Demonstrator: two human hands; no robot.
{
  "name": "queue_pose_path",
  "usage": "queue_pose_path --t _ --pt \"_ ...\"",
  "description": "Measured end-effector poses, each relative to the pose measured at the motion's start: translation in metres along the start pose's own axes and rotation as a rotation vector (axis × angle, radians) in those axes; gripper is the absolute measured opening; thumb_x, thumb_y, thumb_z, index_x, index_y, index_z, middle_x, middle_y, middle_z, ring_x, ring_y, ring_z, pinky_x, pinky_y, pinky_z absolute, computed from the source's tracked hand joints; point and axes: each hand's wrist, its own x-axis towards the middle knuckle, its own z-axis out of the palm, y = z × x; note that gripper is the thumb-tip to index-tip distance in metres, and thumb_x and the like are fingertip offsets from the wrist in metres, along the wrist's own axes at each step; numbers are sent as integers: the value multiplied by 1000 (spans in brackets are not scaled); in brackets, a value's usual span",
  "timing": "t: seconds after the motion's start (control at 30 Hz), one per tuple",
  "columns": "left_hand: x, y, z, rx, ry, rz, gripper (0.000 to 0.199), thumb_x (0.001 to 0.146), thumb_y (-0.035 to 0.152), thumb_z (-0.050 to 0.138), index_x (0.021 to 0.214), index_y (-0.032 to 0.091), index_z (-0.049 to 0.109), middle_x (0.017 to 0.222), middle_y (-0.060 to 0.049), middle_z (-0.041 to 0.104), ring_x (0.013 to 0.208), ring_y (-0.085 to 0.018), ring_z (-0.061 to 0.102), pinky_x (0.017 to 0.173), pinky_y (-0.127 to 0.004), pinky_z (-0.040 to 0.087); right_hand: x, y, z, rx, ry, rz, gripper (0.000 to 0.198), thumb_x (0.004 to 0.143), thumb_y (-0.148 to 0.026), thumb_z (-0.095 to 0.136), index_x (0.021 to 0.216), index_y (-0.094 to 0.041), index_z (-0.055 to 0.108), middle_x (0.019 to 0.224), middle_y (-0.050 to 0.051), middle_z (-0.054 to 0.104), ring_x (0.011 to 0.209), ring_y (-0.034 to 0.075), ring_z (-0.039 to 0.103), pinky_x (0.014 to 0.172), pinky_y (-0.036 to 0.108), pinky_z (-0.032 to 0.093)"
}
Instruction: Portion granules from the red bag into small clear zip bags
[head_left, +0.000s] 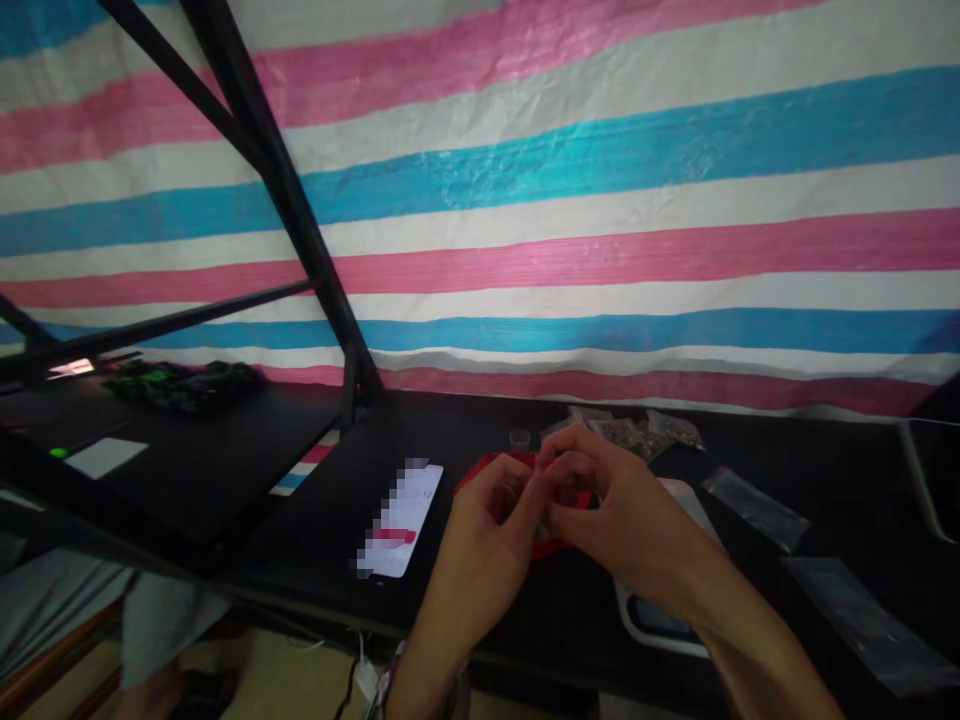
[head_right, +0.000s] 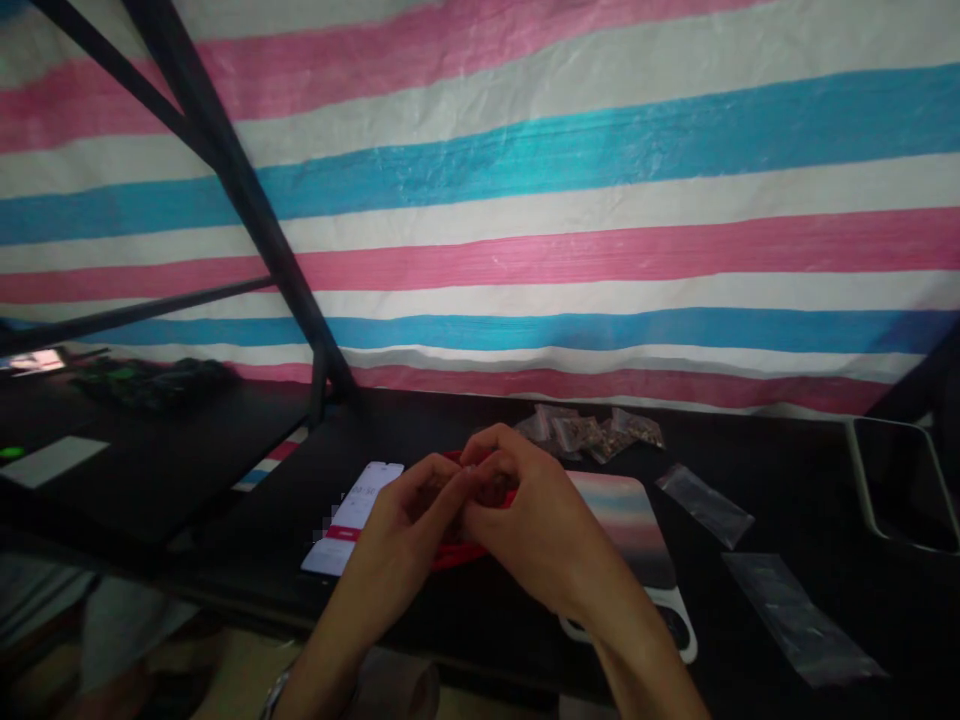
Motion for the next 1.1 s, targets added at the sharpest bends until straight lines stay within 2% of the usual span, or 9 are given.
queue_pose_path --t 0.07,0.17,0.27,0.4,0.53,0.67,0.93,1.1 --pt "1 -1 -4 -5 -32 -30 34 91 49 72 78 19 64 72 1 61 71 -13 57 63 -22 43 1 2 6 -15 -21 19 24 75 -6 65 91 -23 63 69 -8 64 63 10 59 56 20 42" --pt "1 -3 -11 -77 -54 -86 37 91 52 71 75 20 62 62 5 52 60 -11 48 55 -21 37 3 4 11 -10 -61 53 20 79 -10 67 93 -24 63 68 -7 65 64 11 62 56 21 43" --pt "0 -4 -16 -161 -72 -141 41 86 57 75 76 20 61 61 7 53 52 -8 40 49 -20 30 5 7 11 -9 -85 74 22 79 -15 71 98 -24 64 69 -7 67 66 13 65 59 23 47" --pt "-1 -6 -16 -201 -6 -102 47 81 60 81 72 19 60 56 9 48 49 -6 37 49 -20 31 5 14 11 -2 -96 91 23 82 -26 75 103 -23 67 75 -4 69 70 16 67 64 27 52" --pt "0 -10 -14 -208 80 -123 47 73 58 88 68 17 64 55 7 53 52 -7 44 53 -20 38 4 19 13 -36 -58 85 26 84 -30 77 108 -24 69 84 0 72 77 19 70 71 32 56" --pt "-1 -15 -16 -257 79 -207 46 66 54 93 67 15 68 63 1 66 59 -9 55 59 -22 44 4 20 14 -59 -55 79 24 85 -29 76 107 -25 71 85 1 74 78 19 71 71 32 56" --pt "1 -27 -22 -164 12 -119 40 77 51 86 70 15 70 66 -1 68 63 -13 60 63 -25 47 7 16 11 7 -104 122 29 80 -30 79 106 -24 71 77 -2 73 72 18 69 68 30 54" --pt "2 -28 -23 -104 -7 -100 42 82 55 81 72 16 69 69 -2 68 65 -14 57 63 -26 43 9 17 10 -8 -83 114 19 81 -29 74 97 -23 70 72 -3 69 68 16 66 66 29 51"
